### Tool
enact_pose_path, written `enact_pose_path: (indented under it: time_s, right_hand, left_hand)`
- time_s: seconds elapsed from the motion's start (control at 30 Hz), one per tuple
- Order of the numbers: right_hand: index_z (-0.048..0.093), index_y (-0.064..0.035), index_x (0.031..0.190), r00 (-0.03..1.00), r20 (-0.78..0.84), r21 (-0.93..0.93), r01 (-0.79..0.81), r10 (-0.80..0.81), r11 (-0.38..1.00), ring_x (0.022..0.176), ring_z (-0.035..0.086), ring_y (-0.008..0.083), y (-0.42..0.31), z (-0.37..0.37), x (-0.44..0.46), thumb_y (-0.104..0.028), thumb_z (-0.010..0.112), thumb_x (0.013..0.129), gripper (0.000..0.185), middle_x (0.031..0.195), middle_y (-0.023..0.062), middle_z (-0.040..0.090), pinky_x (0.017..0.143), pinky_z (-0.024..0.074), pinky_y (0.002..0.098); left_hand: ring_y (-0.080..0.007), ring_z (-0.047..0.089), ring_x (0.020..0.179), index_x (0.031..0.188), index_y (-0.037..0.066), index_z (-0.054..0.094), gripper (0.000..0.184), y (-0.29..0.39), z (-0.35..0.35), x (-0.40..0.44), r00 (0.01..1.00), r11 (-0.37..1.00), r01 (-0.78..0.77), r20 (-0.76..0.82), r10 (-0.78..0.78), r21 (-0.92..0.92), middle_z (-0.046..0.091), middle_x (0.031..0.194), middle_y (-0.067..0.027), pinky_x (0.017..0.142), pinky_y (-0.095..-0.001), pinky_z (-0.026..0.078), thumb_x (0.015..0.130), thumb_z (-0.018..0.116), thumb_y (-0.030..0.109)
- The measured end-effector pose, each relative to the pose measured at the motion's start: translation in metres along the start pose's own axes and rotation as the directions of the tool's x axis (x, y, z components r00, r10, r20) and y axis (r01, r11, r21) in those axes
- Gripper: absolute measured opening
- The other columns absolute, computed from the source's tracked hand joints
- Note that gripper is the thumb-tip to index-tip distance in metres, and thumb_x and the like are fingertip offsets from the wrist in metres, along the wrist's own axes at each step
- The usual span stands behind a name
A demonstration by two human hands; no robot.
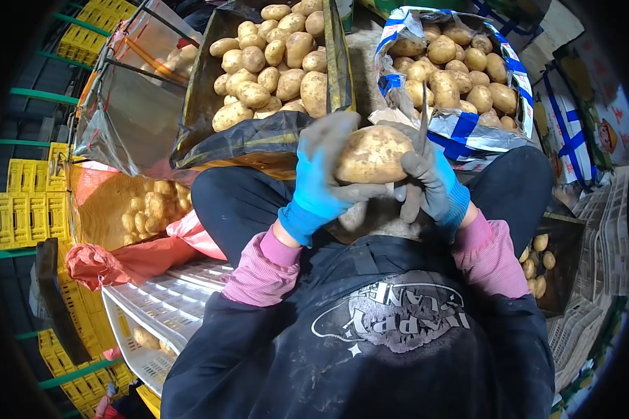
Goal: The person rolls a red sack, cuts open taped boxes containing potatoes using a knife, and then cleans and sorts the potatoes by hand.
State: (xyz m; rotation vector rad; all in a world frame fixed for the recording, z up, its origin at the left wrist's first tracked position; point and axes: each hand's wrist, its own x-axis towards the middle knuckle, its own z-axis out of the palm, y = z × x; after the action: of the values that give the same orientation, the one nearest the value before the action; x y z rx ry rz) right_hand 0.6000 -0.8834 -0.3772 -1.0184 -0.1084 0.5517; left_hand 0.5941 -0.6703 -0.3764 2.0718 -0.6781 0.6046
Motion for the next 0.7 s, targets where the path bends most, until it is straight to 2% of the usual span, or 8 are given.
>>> enact_pose_path:
  time_s: [0.07, 0.17, 0.2, 0.33, 0.5, 0.53, 0.6, 0.7]
  right_hand:
    - [0.038, -0.0015, 0.143, 0.998, 0.036, 0.043, 0.052, -0.053, 0.998, 0.092, 0.060, 0.0106, -0.002, -0.002, 0.000, -0.021, 0.068, 0.084, 0.069, 0.128, 0.0084, 0.056, 0.057, 0.0507, 0.0205]
    - [0.037, -0.0018, 0.144, 0.989, 0.041, -0.002, 0.144, -0.144, 0.990, 0.086, 0.059, 0.0108, 0.000, -0.004, 0.000, -0.016, 0.066, 0.083, 0.069, 0.126, 0.0099, 0.056, 0.057, 0.0509, 0.0214]
    - [0.037, -0.0020, 0.144, 0.990, 0.043, -0.038, 0.134, -0.132, 0.990, 0.085, 0.059, 0.0105, -0.003, -0.002, -0.001, -0.016, 0.066, 0.082, 0.070, 0.126, 0.0098, 0.056, 0.057, 0.0507, 0.0216]
    - [0.040, -0.0038, 0.143, 0.991, 0.060, -0.114, 0.127, -0.120, 0.985, 0.075, 0.058, 0.0096, 0.005, -0.005, -0.001, -0.020, 0.063, 0.084, 0.066, 0.121, 0.0085, 0.058, 0.056, 0.0489, 0.0217]
    - [0.045, -0.0035, 0.139, 0.998, -0.047, 0.036, 0.043, -0.041, 0.998, 0.074, 0.059, 0.0097, 0.020, 0.003, 0.009, -0.037, 0.059, 0.092, 0.060, 0.113, 0.0069, 0.062, 0.057, 0.0503, 0.0214]
    - [0.046, -0.0033, 0.138, 0.998, -0.054, 0.089, 0.014, -0.009, 0.996, 0.076, 0.060, 0.0097, 0.025, 0.002, 0.011, -0.041, 0.058, 0.093, 0.060, 0.113, 0.0069, 0.062, 0.058, 0.0510, 0.0213]
    - [0.048, -0.0024, 0.136, 0.992, -0.093, -0.008, 0.090, -0.090, 0.996, 0.082, 0.061, 0.0101, 0.033, 0.000, 0.014, -0.043, 0.059, 0.094, 0.059, 0.113, 0.0065, 0.062, 0.060, 0.0518, 0.0224]
    - [0.052, -0.0007, 0.130, 0.955, -0.232, -0.130, 0.161, -0.187, 0.978, 0.087, 0.062, 0.0111, 0.032, 0.002, 0.016, -0.039, 0.061, 0.094, 0.053, 0.110, 0.0061, 0.064, 0.062, 0.0526, 0.0249]
  left_hand:
    - [-0.0251, 0.055, 0.114, 0.141, 0.003, 0.042, 0.097, 0.000, 0.011, -0.005, 0.946, 0.885, 0.264, -0.075, -0.315, -0.383, 0.055, 0.127, -0.0111, 0.101, -0.0396, 0.044, 0.063, 0.090, 0.036]
    - [-0.0188, 0.053, 0.116, 0.142, 0.001, 0.037, 0.100, -0.001, 0.006, -0.006, 0.837, 0.592, 0.535, 0.280, -0.470, -0.604, 0.053, 0.130, -0.0100, 0.102, -0.0360, 0.045, 0.063, 0.092, 0.028]
    - [-0.0175, 0.054, 0.117, 0.139, 0.001, 0.041, 0.095, -0.004, 0.007, -0.007, 0.868, 0.697, 0.493, 0.244, -0.432, -0.520, 0.052, 0.132, -0.0106, 0.099, -0.0337, 0.047, 0.063, 0.092, 0.023]
    - [-0.0182, 0.055, 0.116, 0.136, 0.000, 0.044, 0.093, 0.000, 0.008, -0.011, 0.814, 0.644, 0.565, 0.220, -0.537, -0.516, 0.053, 0.130, -0.0109, 0.098, -0.0334, 0.048, 0.061, 0.093, 0.026]
    - [-0.0186, 0.056, 0.114, 0.135, -0.001, 0.045, 0.090, -0.004, 0.016, -0.018, 0.856, 0.731, 0.485, 0.092, -0.508, -0.481, 0.055, 0.125, -0.0120, 0.097, -0.0333, 0.048, 0.065, 0.091, 0.034]
    - [-0.0187, 0.056, 0.113, 0.134, -0.001, 0.045, 0.087, -0.005, 0.015, -0.019, 0.864, 0.742, 0.473, 0.086, -0.496, -0.475, 0.055, 0.125, -0.0124, 0.097, -0.0334, 0.048, 0.069, 0.088, 0.036]
    - [-0.0191, 0.056, 0.112, 0.134, -0.002, 0.045, 0.081, -0.003, 0.013, -0.019, 0.878, 0.761, 0.450, 0.075, -0.473, -0.467, 0.055, 0.124, -0.0131, 0.097, -0.0336, 0.047, 0.075, 0.083, 0.041]
    - [-0.0185, 0.061, 0.102, 0.136, -0.001, 0.043, 0.071, -0.010, 0.015, -0.019, 0.893, 0.758, 0.415, 0.067, -0.445, -0.503, 0.056, 0.123, -0.0133, 0.084, -0.0299, 0.054, 0.087, 0.070, 0.043]
